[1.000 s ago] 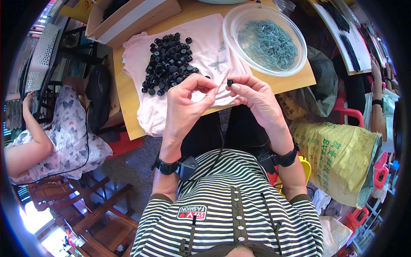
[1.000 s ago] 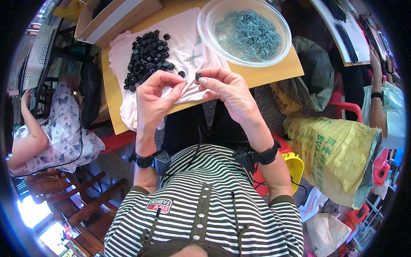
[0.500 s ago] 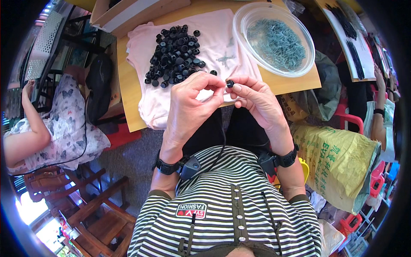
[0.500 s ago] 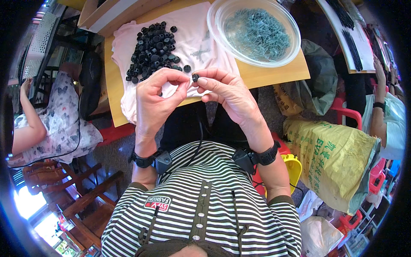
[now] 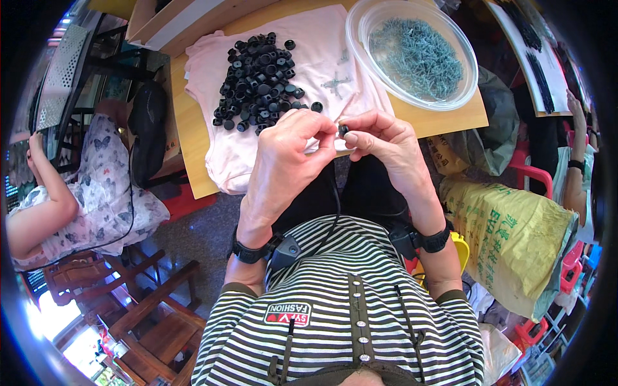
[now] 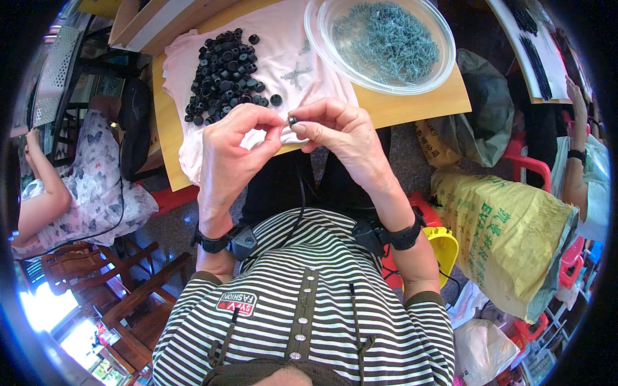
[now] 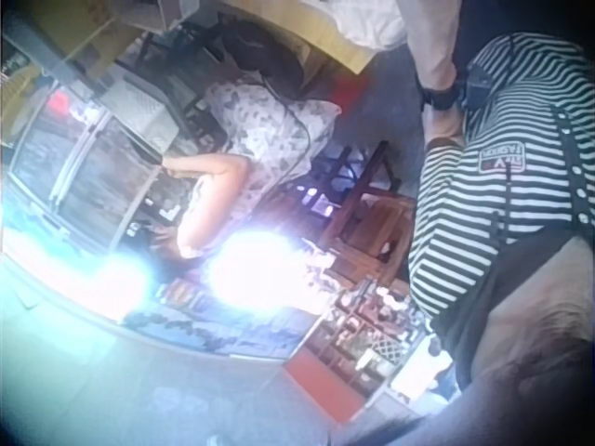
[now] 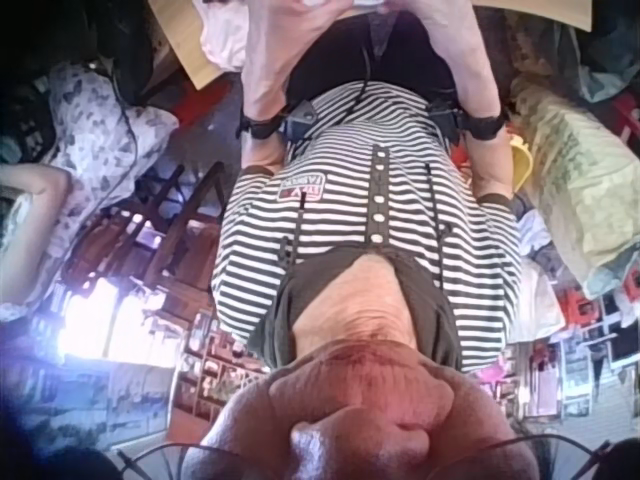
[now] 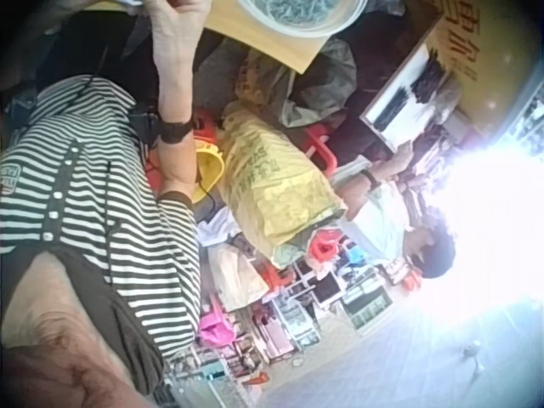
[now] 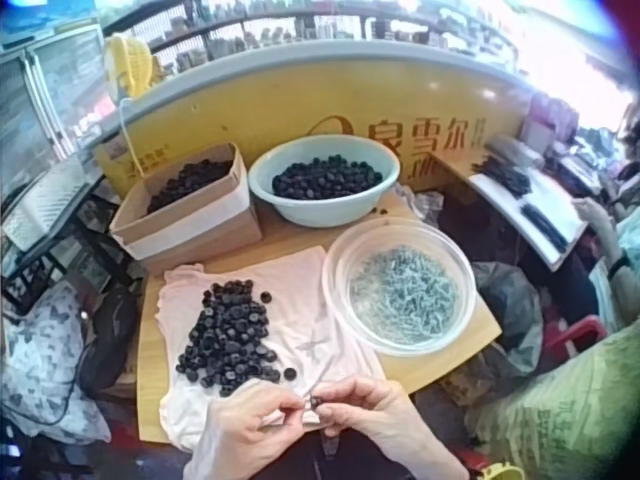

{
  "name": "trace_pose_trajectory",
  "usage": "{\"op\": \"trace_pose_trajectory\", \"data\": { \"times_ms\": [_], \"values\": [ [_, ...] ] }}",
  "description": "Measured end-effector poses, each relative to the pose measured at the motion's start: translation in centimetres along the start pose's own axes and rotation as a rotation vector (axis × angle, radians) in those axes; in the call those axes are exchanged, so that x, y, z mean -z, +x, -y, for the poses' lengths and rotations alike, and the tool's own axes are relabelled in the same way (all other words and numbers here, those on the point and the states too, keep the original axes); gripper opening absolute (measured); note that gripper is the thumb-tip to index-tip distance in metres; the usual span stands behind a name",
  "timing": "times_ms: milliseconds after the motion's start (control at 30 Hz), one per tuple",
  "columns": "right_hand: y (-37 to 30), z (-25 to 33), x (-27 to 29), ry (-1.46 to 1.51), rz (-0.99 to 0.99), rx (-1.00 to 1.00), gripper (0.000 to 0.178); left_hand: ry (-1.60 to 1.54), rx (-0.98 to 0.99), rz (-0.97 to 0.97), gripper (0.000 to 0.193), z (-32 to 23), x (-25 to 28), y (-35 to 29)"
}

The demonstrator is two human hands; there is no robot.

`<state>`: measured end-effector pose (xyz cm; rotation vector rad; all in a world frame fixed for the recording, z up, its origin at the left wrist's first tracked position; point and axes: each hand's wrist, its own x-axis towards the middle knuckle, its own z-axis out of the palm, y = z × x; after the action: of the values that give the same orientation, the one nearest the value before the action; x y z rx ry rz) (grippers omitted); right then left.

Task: Manually assembling small black plastic components by hand at a workstation.

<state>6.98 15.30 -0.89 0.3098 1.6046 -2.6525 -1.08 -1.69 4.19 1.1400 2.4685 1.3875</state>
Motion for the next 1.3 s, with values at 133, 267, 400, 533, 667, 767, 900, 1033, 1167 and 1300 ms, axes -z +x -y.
{"op": "trace_pose_trajectory", "data": {
  "times_ms": [133,267,400,533,667,767,900,1033,1167,1300],
  "values": [
    [-0.3,0.0,0.1,-0.080,-0.005,0.046,0.021,-0.008,0.013,0.067,0.011,0.0,-0.1,0.0],
    [-0.3,0.1,0.5,-0.037,-0.027,0.033,0.021,-0.144,0.128,0.005,0.022,0.7,-0.4,0.2],
    [-0.1,0.2,0.5,-0.032,-0.110,0.071,0.020,0.216,0.041,-0.088,0.030,3.1,-0.5,0.8],
    [0.0,-0.1,0.1,-0.073,-0.149,0.094,0.019,0.402,-0.010,-0.116,0.027,4.4,-1.4,1.1],
    [-0.1,-0.2,-0.5,-0.449,-0.212,0.198,0.020,0.405,-0.084,-0.138,0.023,4.1,-1.8,1.3],
    [-0.4,0.9,-2.2,-0.606,-0.166,0.466,0.020,0.198,-0.101,-0.144,0.024,2.9,-1.7,1.0],
    [-1.0,0.9,-2.9,-0.430,-0.173,0.433,0.017,-0.389,0.072,-0.124,0.025,1.6,-2.3,-0.2],
    [-1.4,1.9,-2.6,0.103,-0.085,0.282,0.019,-0.799,0.175,-0.145,0.023,0.0,-2.3,-1.1],
    [-1.7,2.1,-2.2,0.197,-0.031,0.212,0.023,-0.860,0.162,-0.154,0.026,-0.2,-2.1,-1.6],
    [-1.8,2.0,-2.2,0.221,-0.020,0.184,0.024,-0.819,0.126,-0.152,0.027,0.1,-1.9,-2.0]
  ]
}}
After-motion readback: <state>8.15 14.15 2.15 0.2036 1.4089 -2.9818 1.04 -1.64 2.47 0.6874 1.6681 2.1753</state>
